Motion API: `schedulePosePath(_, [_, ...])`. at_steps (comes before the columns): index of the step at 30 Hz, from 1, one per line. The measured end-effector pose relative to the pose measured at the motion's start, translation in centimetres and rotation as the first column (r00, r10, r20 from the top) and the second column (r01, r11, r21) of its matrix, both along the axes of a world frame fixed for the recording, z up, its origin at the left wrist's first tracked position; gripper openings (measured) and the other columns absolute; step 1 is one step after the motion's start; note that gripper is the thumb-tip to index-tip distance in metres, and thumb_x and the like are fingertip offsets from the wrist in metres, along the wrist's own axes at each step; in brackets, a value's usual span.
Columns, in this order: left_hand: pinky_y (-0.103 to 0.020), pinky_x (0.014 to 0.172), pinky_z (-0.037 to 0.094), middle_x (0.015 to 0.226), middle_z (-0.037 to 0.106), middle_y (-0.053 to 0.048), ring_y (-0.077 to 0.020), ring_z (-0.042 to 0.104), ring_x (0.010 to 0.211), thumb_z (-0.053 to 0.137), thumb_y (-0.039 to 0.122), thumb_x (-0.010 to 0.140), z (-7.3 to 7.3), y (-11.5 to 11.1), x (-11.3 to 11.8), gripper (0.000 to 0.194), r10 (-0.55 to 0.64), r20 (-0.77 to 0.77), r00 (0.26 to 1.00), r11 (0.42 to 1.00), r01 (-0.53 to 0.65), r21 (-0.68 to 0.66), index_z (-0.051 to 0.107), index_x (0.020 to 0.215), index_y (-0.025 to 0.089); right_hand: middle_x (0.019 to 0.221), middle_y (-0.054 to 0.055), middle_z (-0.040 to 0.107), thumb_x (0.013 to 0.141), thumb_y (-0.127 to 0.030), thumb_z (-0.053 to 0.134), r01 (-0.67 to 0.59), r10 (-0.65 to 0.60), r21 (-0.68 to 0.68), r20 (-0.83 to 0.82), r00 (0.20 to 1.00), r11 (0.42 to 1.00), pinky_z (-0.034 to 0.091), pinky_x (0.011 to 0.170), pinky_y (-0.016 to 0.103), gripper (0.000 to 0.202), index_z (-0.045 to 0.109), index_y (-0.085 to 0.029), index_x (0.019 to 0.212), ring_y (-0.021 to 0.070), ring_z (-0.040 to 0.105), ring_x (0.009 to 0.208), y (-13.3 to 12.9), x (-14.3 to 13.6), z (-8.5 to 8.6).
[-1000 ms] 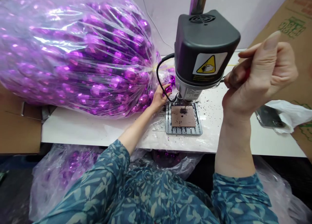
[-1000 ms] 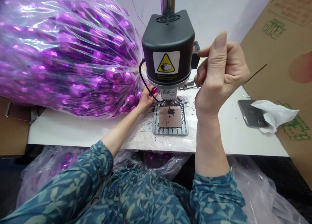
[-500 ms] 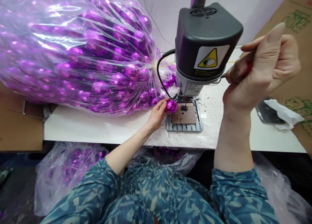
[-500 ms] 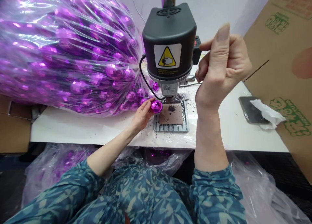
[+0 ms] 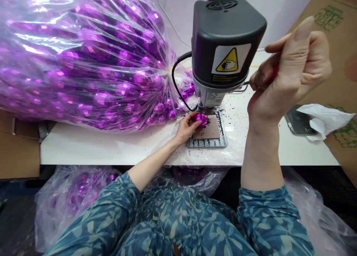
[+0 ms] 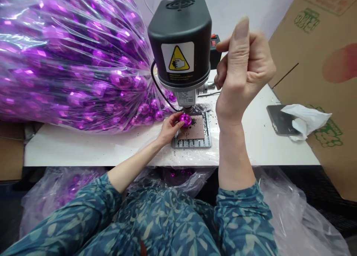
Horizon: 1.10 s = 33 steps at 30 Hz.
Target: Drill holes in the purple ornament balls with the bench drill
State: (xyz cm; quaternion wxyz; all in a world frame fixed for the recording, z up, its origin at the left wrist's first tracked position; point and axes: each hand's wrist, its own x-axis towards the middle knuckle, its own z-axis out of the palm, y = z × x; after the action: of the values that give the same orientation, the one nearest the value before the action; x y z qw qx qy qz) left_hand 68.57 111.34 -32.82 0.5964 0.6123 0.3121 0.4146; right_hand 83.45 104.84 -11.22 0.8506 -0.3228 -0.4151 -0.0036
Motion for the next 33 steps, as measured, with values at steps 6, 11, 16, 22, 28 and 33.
schedulePosePath(6, [-0.046,0.113,0.049,0.134,0.069,-0.015,-0.0279,0.066,0.124,0.082,0.050,0.082,-0.4,-0.1,0.7,0.061,-0.106,-0.018,0.994,0.992,0.107,0.060,0.062,0.129,0.017,0.043,-0.009,0.030,0.073,-0.062,0.066,0.017,-0.017,0.005,-0.017,1.000,1.000,0.017,0.034,0.023,0.048,0.053,-0.017,0.066,0.0041,0.033,0.034,0.2,0.2,0.0])
schedulePosePath(11, [-0.048,0.115,0.049,0.138,0.065,-0.017,-0.0295,0.064,0.130,0.085,0.045,0.079,-0.3,-1.0,0.9,0.066,-0.164,-0.048,0.985,0.981,0.168,0.093,0.057,0.132,0.017,0.043,-0.009,0.029,0.074,-0.066,0.064,0.025,-0.025,0.003,-0.008,1.000,1.000,0.016,0.034,0.024,0.051,0.053,-0.018,0.065,0.0039,0.031,0.033,0.2,0.2,0.0])
schedulePosePath(16, [-0.051,0.120,0.041,0.142,0.063,-0.017,-0.0325,0.048,0.147,0.083,0.035,0.083,0.3,-1.7,0.4,0.055,-0.103,-0.181,0.978,0.960,0.145,0.238,0.057,0.129,0.019,0.043,-0.010,0.030,0.073,-0.068,0.062,0.024,-0.024,-0.009,-0.014,1.000,1.000,0.018,0.034,0.021,0.054,0.053,-0.016,0.066,0.0027,0.034,0.034,0.1,0.2,-0.1])
schedulePosePath(22, [-0.050,0.109,0.052,0.137,0.066,-0.017,-0.0295,0.065,0.127,0.081,0.036,0.085,0.2,-1.6,0.3,0.055,-0.102,-0.207,0.973,0.952,0.155,0.263,0.053,0.129,0.019,0.046,-0.010,0.030,0.085,-0.052,0.063,0.093,-0.092,0.087,-0.012,0.996,0.992,0.018,0.037,0.016,0.043,0.054,-0.014,0.068,-0.0006,0.034,0.034,-0.2,-0.2,-1.6])
schedulePosePath(28, [-0.049,0.106,0.054,0.131,0.069,-0.016,-0.0283,0.068,0.121,0.081,0.038,0.086,0.3,-1.6,0.4,0.054,-0.115,-0.189,0.975,0.953,0.162,0.256,0.053,0.128,0.019,0.054,-0.009,0.041,0.094,-0.042,0.061,0.077,-0.084,0.185,0.032,0.996,0.980,0.019,0.037,0.018,0.034,0.056,-0.016,0.072,-0.0016,0.033,0.036,-0.9,-0.6,-3.7])
schedulePosePath(33, [-0.048,0.106,0.054,0.129,0.069,-0.015,-0.0281,0.068,0.120,0.081,0.042,0.085,0.2,-1.6,0.4,0.055,-0.104,-0.184,0.977,0.954,0.150,0.259,0.054,0.128,0.019,0.057,-0.009,0.043,0.097,-0.040,0.057,0.077,-0.098,0.239,0.079,0.992,0.968,0.023,0.037,0.015,0.032,0.057,-0.017,0.075,-0.0033,0.030,0.037,-0.8,-0.4,-4.8])
